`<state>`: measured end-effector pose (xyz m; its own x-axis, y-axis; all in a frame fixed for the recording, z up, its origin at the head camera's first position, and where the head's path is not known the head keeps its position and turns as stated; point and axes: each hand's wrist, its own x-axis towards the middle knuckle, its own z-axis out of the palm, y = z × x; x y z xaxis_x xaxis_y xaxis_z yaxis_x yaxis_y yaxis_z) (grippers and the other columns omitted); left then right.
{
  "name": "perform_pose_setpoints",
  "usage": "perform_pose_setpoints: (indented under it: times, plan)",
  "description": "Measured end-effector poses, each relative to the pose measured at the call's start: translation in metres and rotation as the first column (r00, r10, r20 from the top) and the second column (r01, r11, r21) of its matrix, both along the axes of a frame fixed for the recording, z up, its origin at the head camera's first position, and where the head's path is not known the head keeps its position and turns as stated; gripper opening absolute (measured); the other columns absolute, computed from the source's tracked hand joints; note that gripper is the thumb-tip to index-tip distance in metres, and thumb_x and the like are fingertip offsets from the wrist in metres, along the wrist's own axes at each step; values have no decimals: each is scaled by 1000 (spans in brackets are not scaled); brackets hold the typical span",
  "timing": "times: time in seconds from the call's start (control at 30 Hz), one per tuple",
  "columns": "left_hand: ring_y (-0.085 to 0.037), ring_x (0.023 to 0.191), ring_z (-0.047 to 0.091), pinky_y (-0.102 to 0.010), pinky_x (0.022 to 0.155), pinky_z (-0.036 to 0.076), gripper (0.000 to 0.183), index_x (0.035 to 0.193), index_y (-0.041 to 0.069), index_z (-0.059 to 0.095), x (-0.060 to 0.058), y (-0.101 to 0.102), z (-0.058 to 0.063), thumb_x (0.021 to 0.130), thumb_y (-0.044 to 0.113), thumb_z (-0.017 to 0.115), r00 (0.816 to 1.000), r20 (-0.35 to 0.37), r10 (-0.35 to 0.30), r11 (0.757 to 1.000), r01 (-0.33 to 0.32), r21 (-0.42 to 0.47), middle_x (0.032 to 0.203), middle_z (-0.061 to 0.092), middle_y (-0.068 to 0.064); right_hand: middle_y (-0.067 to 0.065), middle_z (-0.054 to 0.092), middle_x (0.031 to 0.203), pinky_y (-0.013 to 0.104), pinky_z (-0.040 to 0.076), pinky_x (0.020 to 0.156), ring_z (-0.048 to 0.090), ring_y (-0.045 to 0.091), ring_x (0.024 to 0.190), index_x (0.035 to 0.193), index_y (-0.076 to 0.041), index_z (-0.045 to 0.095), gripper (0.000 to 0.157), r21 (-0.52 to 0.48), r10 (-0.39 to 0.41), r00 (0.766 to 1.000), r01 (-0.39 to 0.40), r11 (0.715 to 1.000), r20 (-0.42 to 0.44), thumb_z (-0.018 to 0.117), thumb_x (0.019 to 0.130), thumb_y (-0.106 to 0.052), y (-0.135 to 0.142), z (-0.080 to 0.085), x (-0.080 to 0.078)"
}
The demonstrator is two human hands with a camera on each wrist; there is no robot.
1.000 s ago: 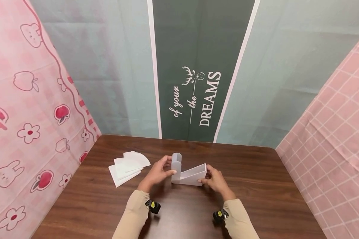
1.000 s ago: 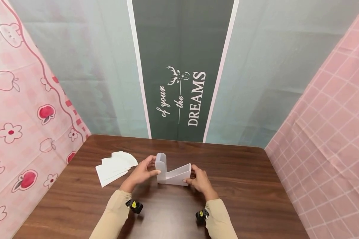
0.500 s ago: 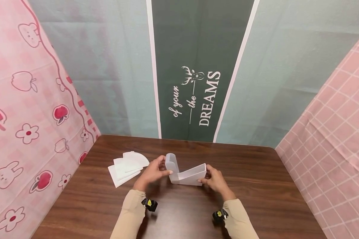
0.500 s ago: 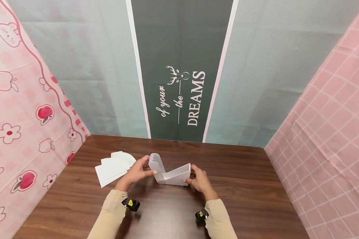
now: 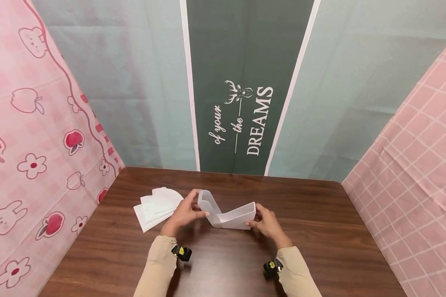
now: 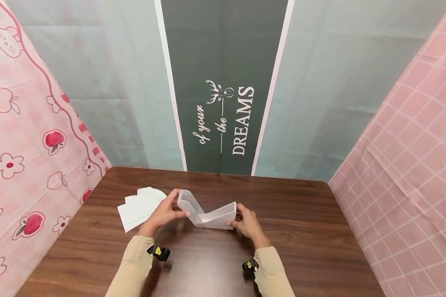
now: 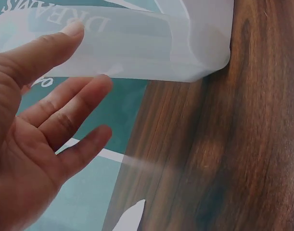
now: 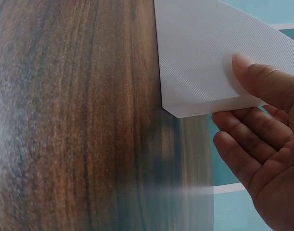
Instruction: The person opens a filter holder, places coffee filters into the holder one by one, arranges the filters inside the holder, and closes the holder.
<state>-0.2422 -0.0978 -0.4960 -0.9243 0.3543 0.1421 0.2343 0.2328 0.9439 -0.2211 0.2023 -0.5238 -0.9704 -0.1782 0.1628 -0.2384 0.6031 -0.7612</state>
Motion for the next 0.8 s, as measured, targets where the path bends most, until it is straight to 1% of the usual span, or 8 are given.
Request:
perform_pose_setpoints:
  times: [0.03,0.1,0.17,0.27,0.43,0.57,0.67,0.8]
  plan:
    - [-28,88,63,-40,73,51,57,121,6,46,0,-1,0,73,-3,77,1000,-2,-1,1000,1,11,106,60,-14,5,67,92,35,51,69,63,18,79,101,-8,60,41,1,-2,1000,2,1000,0,83,67,-7,0,0,0]
    - [-27,88,63,-39,73,51,58,120,8,46,1,-2,1,72,-3,77,1000,-4,7,1000,-7,5,106,60,-13,5,67,92,35,51,69,63,17,79,101,-8,60,41,3,-7,1000,7,1000,3,82,67,-6,-1,1,-1]
    - [-25,88,63,-37,73,51,55,118,9,47,1,-3,1,72,-2,77,1000,-14,18,1000,-18,-23,105,61,-11,5,68,92,34,50,70,63,17,79,101,-8,60,40,5,-9,1000,9,1000,4,82,67,-6,-1,1,-1]
    - [-22,86,63,-36,70,51,53,113,10,50,2,-6,3,70,0,79,998,-45,54,994,-57,-88,102,63,-8,4,68,92,33,50,69,63,16,79,101,-9,60,40,10,-10,1000,10,1000,6,82,67,-6,0,2,-1]
    - [-18,77,61,-35,63,49,49,103,12,55,1,-11,3,63,4,84,984,-115,134,969,-154,-192,91,65,-4,4,68,91,33,50,70,62,16,79,100,-9,60,40,10,-4,1000,4,1000,8,83,67,-7,0,2,-1]
    - [-17,73,60,-34,61,48,49,99,11,59,0,-16,2,59,9,86,973,-146,179,952,-209,-226,84,65,-1,4,68,92,35,50,71,63,17,80,100,-9,60,41,8,-8,1000,8,1000,6,83,67,-7,0,2,0]
    - [-16,71,59,-33,60,47,50,98,9,61,-1,-19,1,56,11,88,968,-147,204,943,-234,-237,82,64,0,4,67,93,37,50,72,63,18,82,101,-10,60,42,8,-15,1000,15,1000,9,83,67,-7,-1,2,-1]
    - [-15,70,58,-33,60,47,50,96,8,62,-1,-23,-1,54,12,89,966,-123,228,938,-251,-238,81,64,0,4,67,93,39,50,73,63,19,83,101,-10,60,42,1,-21,1000,21,1000,13,83,66,-6,-1,2,-1]
